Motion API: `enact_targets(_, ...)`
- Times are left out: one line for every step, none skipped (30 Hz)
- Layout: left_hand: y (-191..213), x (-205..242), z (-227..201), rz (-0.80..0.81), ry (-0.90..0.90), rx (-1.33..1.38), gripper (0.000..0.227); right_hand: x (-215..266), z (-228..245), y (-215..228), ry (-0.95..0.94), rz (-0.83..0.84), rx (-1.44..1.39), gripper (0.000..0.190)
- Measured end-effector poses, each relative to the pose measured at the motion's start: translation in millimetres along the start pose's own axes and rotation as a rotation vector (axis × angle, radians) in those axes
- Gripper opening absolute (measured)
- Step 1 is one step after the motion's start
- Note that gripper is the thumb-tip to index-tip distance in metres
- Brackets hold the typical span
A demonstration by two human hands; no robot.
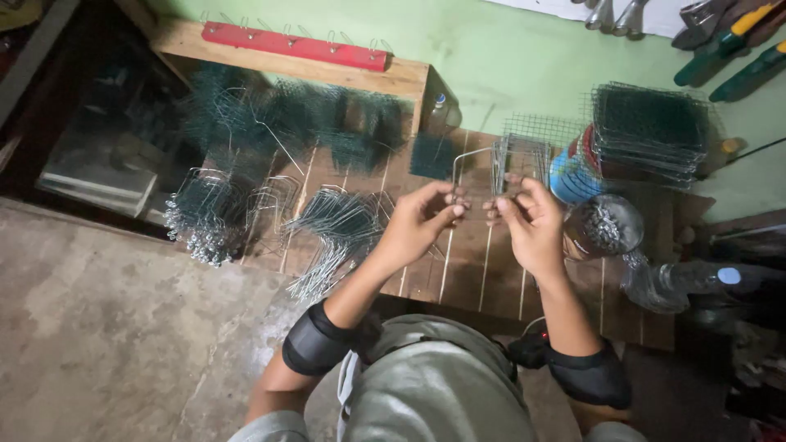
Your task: The person assembles a small wire basket by hand, inserting a bent wire frame into a wire mesh base and twisting the wire ends to secure it. The person handles multiple wire frames and mesh pieces on a wooden workbench.
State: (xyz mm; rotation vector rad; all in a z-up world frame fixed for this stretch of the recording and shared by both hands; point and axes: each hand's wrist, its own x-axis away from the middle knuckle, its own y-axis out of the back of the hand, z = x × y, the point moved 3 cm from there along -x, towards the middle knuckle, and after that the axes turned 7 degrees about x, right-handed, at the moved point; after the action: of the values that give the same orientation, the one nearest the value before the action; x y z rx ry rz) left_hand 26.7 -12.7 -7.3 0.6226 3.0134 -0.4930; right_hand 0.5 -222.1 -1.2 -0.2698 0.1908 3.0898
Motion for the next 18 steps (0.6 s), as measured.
enact_targets(3.3, -0.5, -2.6, -0.002, -0.003, -0.002, 0.027, -1.3, 3.0, -1.1, 0.003, 0.003, -0.001, 0.033)
enact_targets(6.1, 2.0, -5.2, 0.006, -0.022, 0.004, 0.026, 0.3, 6.5, -3.3, 0.032, 0.015, -0.002, 0.033)
enact_targets(8.8, 4.1, -7.5, 0.015, -0.041, 0.010, 0.026, 1.7, 9.8, -5.2, 0.060, 0.027, -0.003, 0.032)
enact_targets(10.2, 4.3, -11.8, 0.013, -0.036, 0.011, 0.026, 0.9, 4.5, -4.3, 0.055, 0.028, -0.004, 0.032)
enact_targets(11.0, 4.3, -16.9, 0.021, -0.063, -0.021, 0.027, 0.0, -1.3, -2.4, 0.039, 0.010, -0.153, 0.026)
enact_targets(11.1, 5.1, -21.7, 0.030, -0.086, -0.051, 0.029, 0.8, -7.2, -0.2, 0.020, -0.012, -0.301, 0.020)
enact_targets(11.3, 4.1, -23.6, 0.030, -0.078, -0.050, 0.029, 0.4, -13.0, 1.9, 0.012, -0.015, -0.302, 0.020)
enact_targets(11.0, 2.4, -25.9, 0.057, -0.097, -0.076, 0.029, -0.4, -18.0, 3.9, 0.041, -0.006, -0.367, 0.014)
enact_targets(10.6, 0.6, -28.5, 0.085, -0.116, -0.102, 0.029, -1.1, -22.8, 6.1, 0.069, 0.001, -0.432, 0.009)
enact_targets(10.1, -2.6, -30.8, 0.088, -0.114, -0.102, 0.029, -3.8, -20.6, 7.3, 0.069, -0.003, -0.432, 0.009)
enact_targets(9.0, -5.8, -34.0, 0.103, -0.134, -0.103, 0.030, -6.7, -18.9, 7.9, 0.041, 0.014, -0.547, 0.010)
enact_targets(8.8, -7.7, -36.9, 0.118, -0.152, -0.106, 0.031, -8.1, -18.0, 7.3, 0.014, 0.029, -0.664, 0.011)
enact_targets(6.5, -7.3, -44.4, 0.123, -0.148, -0.108, 0.031, -7.8, -12.7, 7.0, 0.014, 0.024, -0.667, 0.011)
enact_targets(4.8, -8.8, -52.0, 0.121, -0.103, -0.141, 0.031, -9.6, -6.6, 5.9, 0.011, 0.041, -0.689, 0.012)
enact_targets(3.1, -10.4, -59.8, 0.120, -0.057, -0.174, 0.031, -11.5, -0.4, 4.8, 0.009, 0.058, -0.712, 0.013)
enact_targets(4.0, -12.4, -59.9, 0.122, -0.055, -0.175, 0.031, -13.4, -0.8, 5.1, 0.009, 0.055, -0.714, 0.013)
enact_targets(4.5, -13.8, -60.7, 0.142, -0.077, -0.159, 0.031, -15.0, -1.3, 5.1, 0.006, 0.052, -0.708, 0.016)
enact_targets(5.9, -15.8, -62.7, 0.161, -0.101, -0.144, 0.032, -18.4, -1.5, 4.1, 0.004, 0.052, -0.705, 0.019)
